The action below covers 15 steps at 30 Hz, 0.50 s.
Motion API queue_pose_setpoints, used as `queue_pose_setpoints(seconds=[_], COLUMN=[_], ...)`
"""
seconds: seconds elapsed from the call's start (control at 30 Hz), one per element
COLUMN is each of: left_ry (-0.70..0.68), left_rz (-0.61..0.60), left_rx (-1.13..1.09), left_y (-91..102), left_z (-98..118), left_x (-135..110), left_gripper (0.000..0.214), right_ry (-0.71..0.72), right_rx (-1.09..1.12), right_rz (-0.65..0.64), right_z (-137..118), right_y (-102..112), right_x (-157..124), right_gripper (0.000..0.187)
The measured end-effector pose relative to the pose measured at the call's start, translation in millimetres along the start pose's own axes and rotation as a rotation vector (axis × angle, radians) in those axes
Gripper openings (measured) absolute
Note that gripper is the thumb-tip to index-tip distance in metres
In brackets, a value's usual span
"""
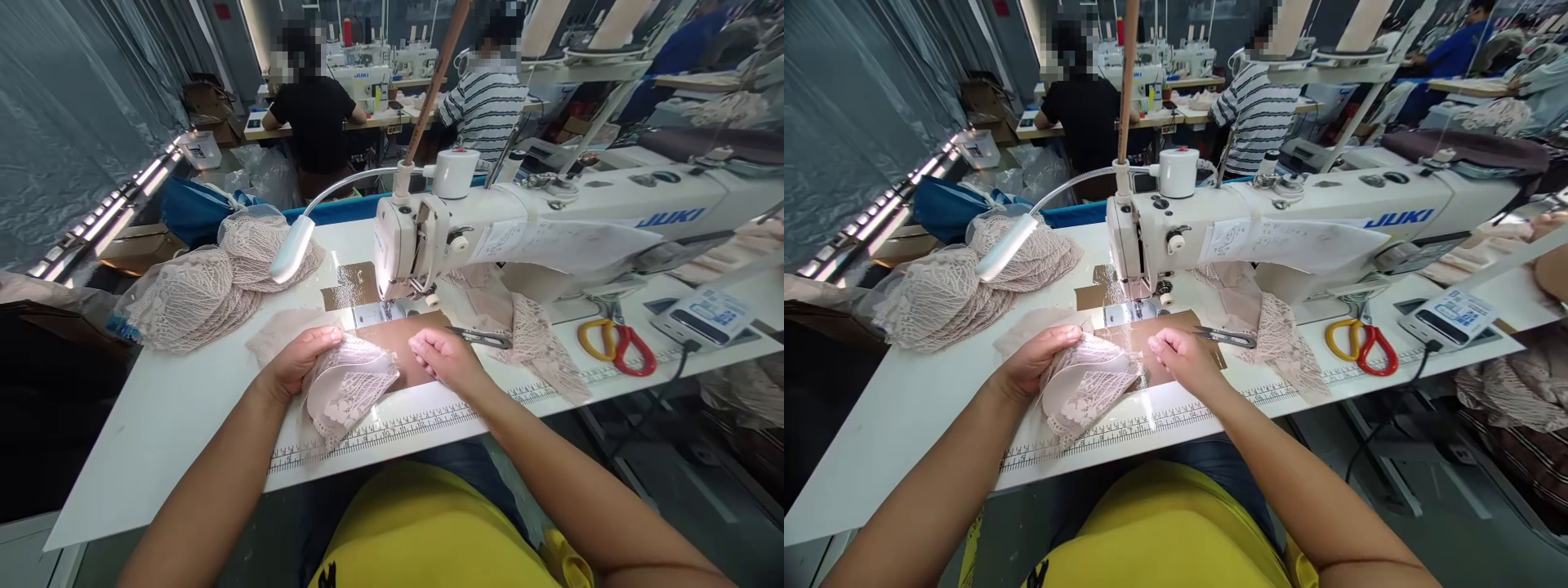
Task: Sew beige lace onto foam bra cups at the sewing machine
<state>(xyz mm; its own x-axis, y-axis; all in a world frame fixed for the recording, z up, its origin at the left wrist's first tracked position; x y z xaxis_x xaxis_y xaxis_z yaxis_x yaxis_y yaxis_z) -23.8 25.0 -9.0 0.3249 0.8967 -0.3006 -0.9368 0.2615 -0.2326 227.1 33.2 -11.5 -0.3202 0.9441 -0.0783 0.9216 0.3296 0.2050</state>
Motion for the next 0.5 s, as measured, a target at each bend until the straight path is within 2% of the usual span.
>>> queue_pose_setpoints(seconds=[0.1,0.27,0.37,0.5], left_ry=[0.010,0.006,-0.043,-0.101], left_rz=[-0.017,-0.073,-0.096,-0.072], left_rx=[0.018,0.066,0.114,0.203], left_y=[-4.0,-10.9,-12.1,-12.7], left_z=[-1.4,-0.6,0.5,-0.8], left_x=[-1.3,-3.5,-3.4,-1.7], left_gripper=[0.024,0.029,0.032,0.033], right_ry=[0.198,0.537,0.631,0.667], right_rx=[-0.138,-0.289,-0.413,-0.581], right_rz=[0.052,0.009,0.005,-0.006], right_z=[-11.7,-27.7,-26.1,-18.9], right_y=[-5.7,-30.0,-40.4,-44.4], right_x=[-2.6,-1.9,4.6,11.9], right_gripper=[0.028,0.014,0.018,0.025])
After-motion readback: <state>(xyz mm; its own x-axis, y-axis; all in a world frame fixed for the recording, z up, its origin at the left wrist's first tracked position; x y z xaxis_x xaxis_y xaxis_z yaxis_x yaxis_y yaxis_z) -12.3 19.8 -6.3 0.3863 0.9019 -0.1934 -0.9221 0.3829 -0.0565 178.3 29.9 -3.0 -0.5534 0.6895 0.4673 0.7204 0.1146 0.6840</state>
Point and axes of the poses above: each hand's wrist, its own x-axis towards the middle knuckle, its own y-axis out of the back of the hand, z = x × y, the point moved 1 cm from there along x, towards the middle knuckle, and after that the axes turned 8 degrees about x, right-handed, at the moved point
